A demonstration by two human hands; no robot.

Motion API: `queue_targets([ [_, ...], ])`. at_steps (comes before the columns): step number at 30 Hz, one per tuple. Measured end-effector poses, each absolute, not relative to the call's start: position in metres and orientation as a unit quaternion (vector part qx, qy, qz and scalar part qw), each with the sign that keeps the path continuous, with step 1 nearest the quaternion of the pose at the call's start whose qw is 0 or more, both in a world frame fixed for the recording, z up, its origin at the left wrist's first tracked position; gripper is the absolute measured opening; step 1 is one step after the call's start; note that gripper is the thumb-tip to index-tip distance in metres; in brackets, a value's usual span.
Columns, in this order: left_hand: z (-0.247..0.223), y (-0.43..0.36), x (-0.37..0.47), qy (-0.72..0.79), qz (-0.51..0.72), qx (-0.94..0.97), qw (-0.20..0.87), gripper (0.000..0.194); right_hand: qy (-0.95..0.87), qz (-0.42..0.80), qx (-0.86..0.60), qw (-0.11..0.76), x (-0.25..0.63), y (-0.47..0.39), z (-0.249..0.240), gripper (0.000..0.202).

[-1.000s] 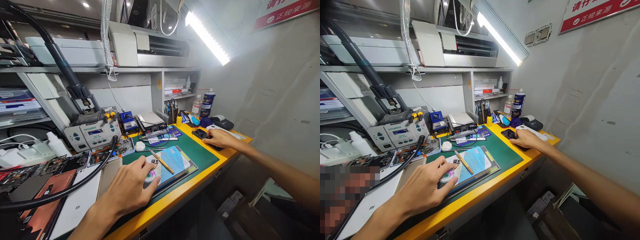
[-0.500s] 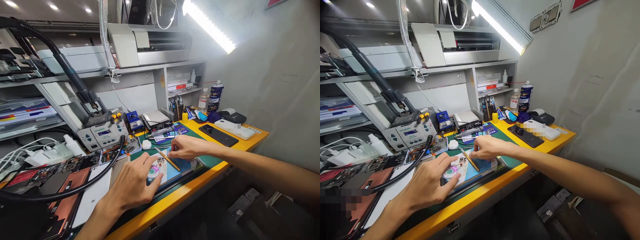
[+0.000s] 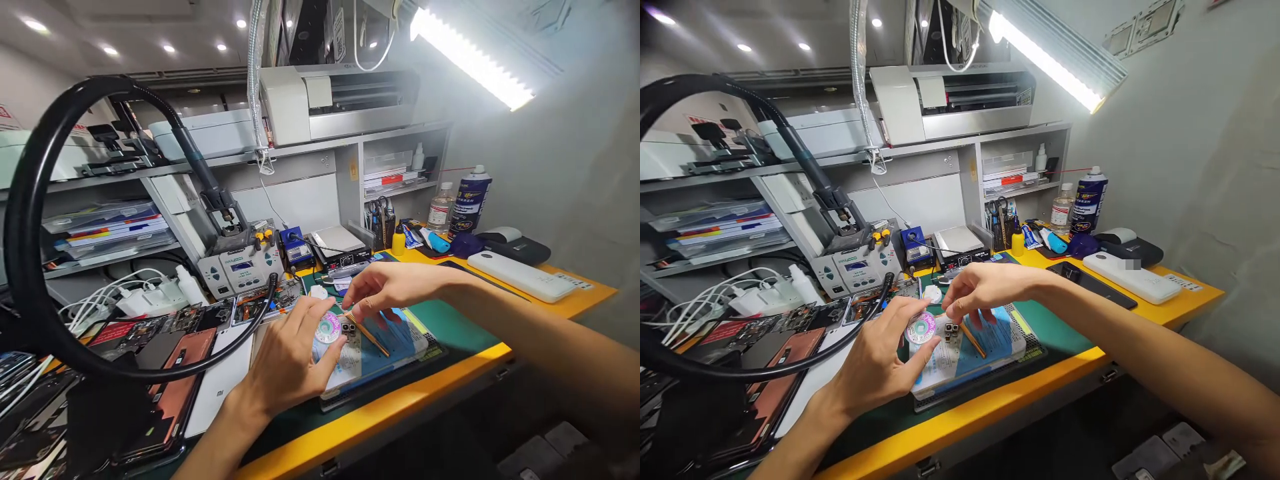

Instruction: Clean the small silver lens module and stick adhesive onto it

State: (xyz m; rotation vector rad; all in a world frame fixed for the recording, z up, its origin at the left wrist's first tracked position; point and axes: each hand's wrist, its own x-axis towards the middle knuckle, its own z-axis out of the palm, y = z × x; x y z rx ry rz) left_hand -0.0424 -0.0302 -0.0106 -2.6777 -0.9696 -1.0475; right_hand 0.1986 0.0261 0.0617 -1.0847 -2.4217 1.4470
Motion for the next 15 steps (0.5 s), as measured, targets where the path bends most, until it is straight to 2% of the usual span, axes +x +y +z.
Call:
queue_targets([
  [5, -0.012, -0.024, -0.044, -0.326, -0.386, -0.861, 0.056, 0.045, -0.786, 0.513, -0.335, 0.079, 0.186, 0.041, 0.055, 0.025],
  [10, -0.014, -0.019, -0.042, -0.358, -0.416, -0.836, 0.006, 0.037, -0.737, 0.601, -0.292, 0.099, 0.179, 0.056, 0.042, 0.015],
  [15, -0.015, -0.019, -0.039, -0.354, -0.416, -0.836, 0.039, 0.041, -0.696, 0.643, -0.292, 0.132, 0.179, 0.06, 0.025, 0.018],
])
